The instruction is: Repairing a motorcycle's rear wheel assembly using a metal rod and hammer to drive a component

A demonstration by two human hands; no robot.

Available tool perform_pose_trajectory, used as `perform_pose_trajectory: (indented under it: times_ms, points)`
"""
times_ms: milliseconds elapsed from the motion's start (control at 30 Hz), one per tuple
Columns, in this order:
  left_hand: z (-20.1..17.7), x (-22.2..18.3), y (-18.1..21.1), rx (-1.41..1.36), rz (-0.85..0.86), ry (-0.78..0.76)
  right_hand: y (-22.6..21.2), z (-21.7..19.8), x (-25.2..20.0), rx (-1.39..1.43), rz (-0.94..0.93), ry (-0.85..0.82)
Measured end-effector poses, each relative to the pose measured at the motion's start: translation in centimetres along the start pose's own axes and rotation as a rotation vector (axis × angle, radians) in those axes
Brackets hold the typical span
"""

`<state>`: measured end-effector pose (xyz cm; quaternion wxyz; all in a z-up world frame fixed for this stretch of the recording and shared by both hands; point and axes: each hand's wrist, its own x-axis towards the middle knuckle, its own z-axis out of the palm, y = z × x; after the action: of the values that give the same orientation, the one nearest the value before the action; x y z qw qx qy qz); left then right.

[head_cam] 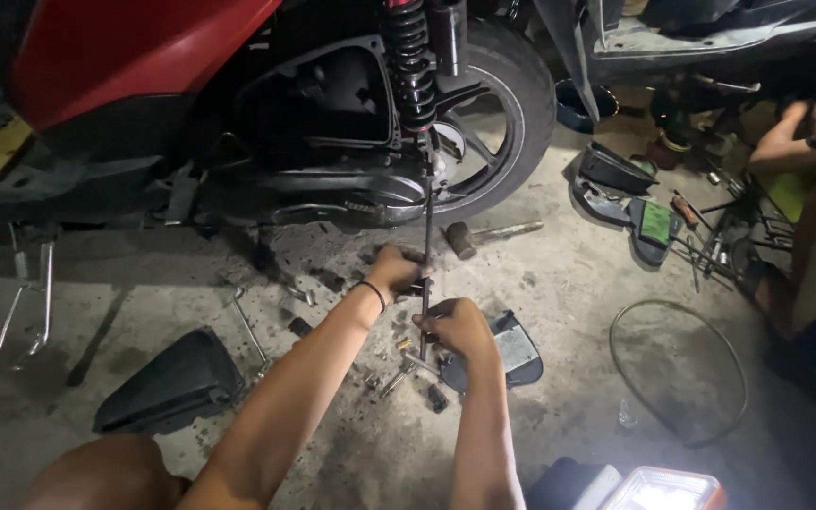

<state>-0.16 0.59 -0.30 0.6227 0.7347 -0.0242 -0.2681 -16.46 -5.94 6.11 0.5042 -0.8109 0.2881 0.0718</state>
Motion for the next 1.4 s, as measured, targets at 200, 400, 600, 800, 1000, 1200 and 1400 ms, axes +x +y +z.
perform_pose_trajectory:
  times_ms: [200,400,600,800,1000,1200,1400]
  points:
    - [1.1,2.9,-2.6,-0.135,0.006,-0.025,3.1,2.0,6.6,-0.428,0.028,0.222]
    - [1.9,3.7,-3.6,0.093,0.047,0.100,3.6,2.6,7.3,-0.453,-0.063,0.105]
    - [0.6,-2.5,1.5,-0.102,-0.024,0.115,5.3,2.1,10.4,-0.549,-0.075,0.115]
    - [0.7,-0.9,0.1,-0.208,-0.027,0.070,4.5,3.8,6.2,-0.363,0.018,0.342]
    - [2.3,4.4,-2.8,-0.339,-0.113,-0.171,1.0,2.4,1.1,-0.279,0.049,0.482]
    - [1.4,-1.2,1.0,-0.212,-0.059,-0.146,3.5,1.8,4.7,-0.279,0.081,0.431]
    - [2.9,2.7,-2.6,0.044,-0.064,0.031,6.2,2.9,5.6,-0.100,0.006,0.255]
